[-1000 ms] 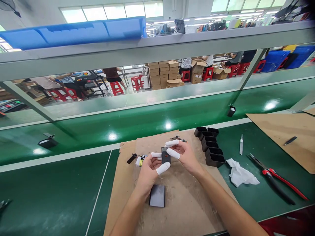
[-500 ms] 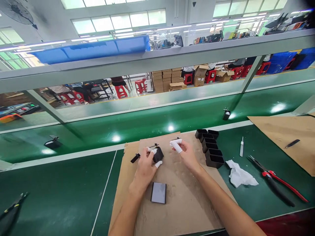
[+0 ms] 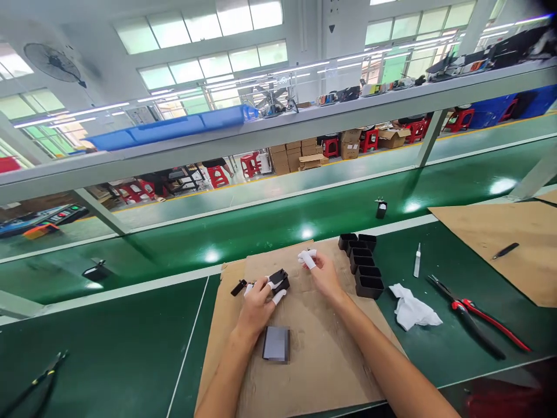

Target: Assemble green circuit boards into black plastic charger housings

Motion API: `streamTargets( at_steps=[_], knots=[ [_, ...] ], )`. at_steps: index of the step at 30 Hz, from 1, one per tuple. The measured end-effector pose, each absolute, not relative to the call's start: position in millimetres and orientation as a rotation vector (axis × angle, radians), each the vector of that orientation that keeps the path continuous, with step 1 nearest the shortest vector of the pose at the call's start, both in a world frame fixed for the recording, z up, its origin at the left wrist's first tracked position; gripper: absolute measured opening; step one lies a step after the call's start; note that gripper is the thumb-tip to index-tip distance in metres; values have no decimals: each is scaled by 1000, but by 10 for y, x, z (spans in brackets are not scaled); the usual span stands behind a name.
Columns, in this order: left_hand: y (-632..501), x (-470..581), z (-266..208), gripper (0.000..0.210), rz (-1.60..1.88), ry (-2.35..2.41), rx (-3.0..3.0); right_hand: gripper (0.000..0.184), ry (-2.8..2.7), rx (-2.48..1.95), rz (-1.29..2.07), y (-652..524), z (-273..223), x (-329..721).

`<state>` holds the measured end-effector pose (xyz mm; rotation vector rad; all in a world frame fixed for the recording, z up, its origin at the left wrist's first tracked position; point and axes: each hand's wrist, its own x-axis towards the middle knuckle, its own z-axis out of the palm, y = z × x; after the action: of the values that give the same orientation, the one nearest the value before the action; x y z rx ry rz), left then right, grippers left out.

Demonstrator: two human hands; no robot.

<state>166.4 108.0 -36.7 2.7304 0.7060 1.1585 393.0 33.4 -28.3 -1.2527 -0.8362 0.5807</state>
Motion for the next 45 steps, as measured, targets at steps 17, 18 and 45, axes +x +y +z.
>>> streamTargets(
  at_steps=[17, 18, 45],
  knots=[
    [782, 1467, -192, 18, 1257, 880, 2756, 52, -839, -1207, 616, 262, -150, 3915],
    [770, 1456, -207, 17, 1264, 888, 2751, 52, -840, -1207, 620, 257, -149, 3914],
    [859, 1807, -60, 43, 970, 961, 2196, 19, -1414, -1378, 416, 53, -149, 3673]
  ],
)
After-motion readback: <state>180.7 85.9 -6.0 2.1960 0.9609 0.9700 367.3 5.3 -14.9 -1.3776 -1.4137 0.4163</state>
